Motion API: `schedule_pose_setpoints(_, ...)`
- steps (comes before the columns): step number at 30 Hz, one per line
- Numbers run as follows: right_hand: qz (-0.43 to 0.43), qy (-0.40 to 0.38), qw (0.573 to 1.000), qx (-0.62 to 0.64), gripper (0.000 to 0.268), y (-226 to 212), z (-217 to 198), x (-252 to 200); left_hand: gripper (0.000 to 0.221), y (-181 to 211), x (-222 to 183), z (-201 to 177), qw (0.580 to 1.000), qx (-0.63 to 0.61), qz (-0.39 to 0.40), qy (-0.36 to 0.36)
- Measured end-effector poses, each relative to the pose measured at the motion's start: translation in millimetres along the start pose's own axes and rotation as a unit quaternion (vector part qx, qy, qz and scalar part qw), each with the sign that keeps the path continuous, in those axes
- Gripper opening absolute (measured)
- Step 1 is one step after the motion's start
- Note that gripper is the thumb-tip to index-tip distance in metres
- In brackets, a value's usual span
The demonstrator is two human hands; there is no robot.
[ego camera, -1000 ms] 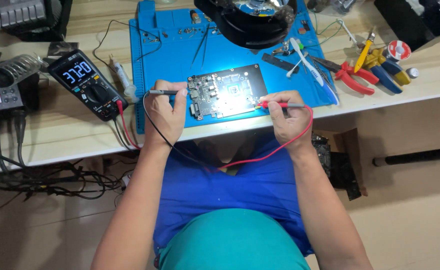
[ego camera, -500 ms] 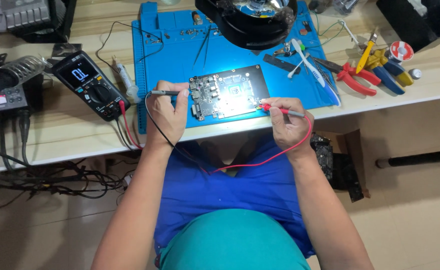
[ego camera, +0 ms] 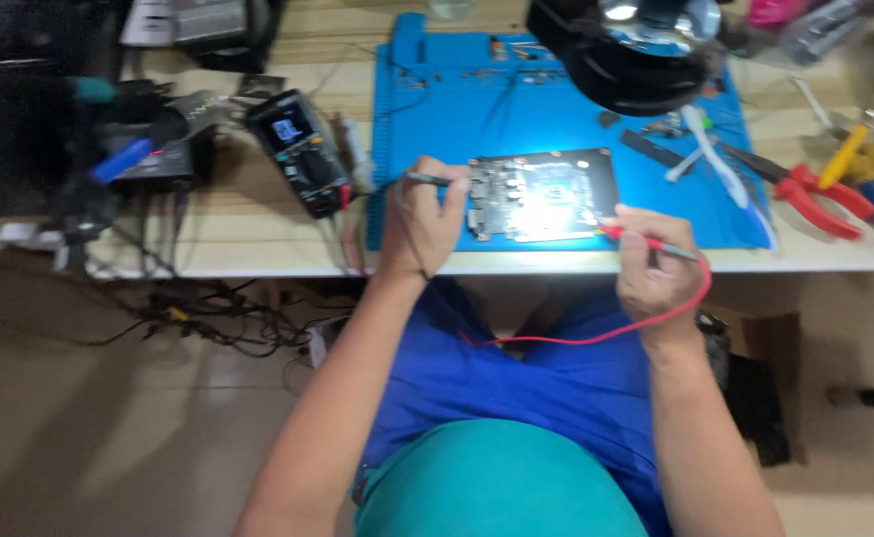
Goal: Using a digital multimeter to test various points on a circuit board for diagnostic purposes.
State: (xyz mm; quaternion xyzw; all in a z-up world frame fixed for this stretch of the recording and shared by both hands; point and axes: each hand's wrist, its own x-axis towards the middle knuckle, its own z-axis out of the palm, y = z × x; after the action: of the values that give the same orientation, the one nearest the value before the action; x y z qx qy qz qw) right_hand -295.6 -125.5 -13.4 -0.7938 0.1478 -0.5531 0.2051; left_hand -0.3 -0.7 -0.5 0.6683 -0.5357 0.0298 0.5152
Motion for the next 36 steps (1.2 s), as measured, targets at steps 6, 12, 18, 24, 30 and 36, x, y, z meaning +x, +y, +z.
schedule_pose_setpoints(6, 0.041, -0.043, 0.998, -0.031, 0.008, -24.3, 1.7, 4.9, 0.011, 12.4, -1.3, -4.1, 1.0, -0.025, -0.007, -0.008)
schedule_pose_setpoints(12, 0.029, -0.035, 0.998, -0.043, 0.009, -23.6, 4.2, 4.4, 0.009, 8.8, -3.3, -0.7, 1.0, 0.002, 0.002, -0.011)
schedule_pose_setpoints(18, 0.031, -0.041, 0.994, -0.098, 0.006, -20.0, 3.4, -1.3, 0.009, 2.3, -1.9, 3.0, 1.0, -0.012, -0.001, -0.015)
schedule_pose_setpoints(24, 0.018, -0.017, 0.992, -0.123, 0.007, -8.3, 3.8, 1.9, 0.014, -2.0, -0.6, 0.2, 1.0, -0.005, -0.02, -0.022)
schedule_pose_setpoints(30, 0.024, -0.009, 0.993, -0.114, 0.012, -1.8, 6.7, 0.7, 0.013, -0.4, -1.6, -1.1, 0.999, -0.01, -0.025, -0.024)
schedule_pose_setpoints(36, 0.021, -0.024, 0.993, -0.117, 0.009, -0.1, 5.7, -2.2, 0.013, -4.2, -1.1, 1.8, 1.0, 0.007, -0.022, -0.015)
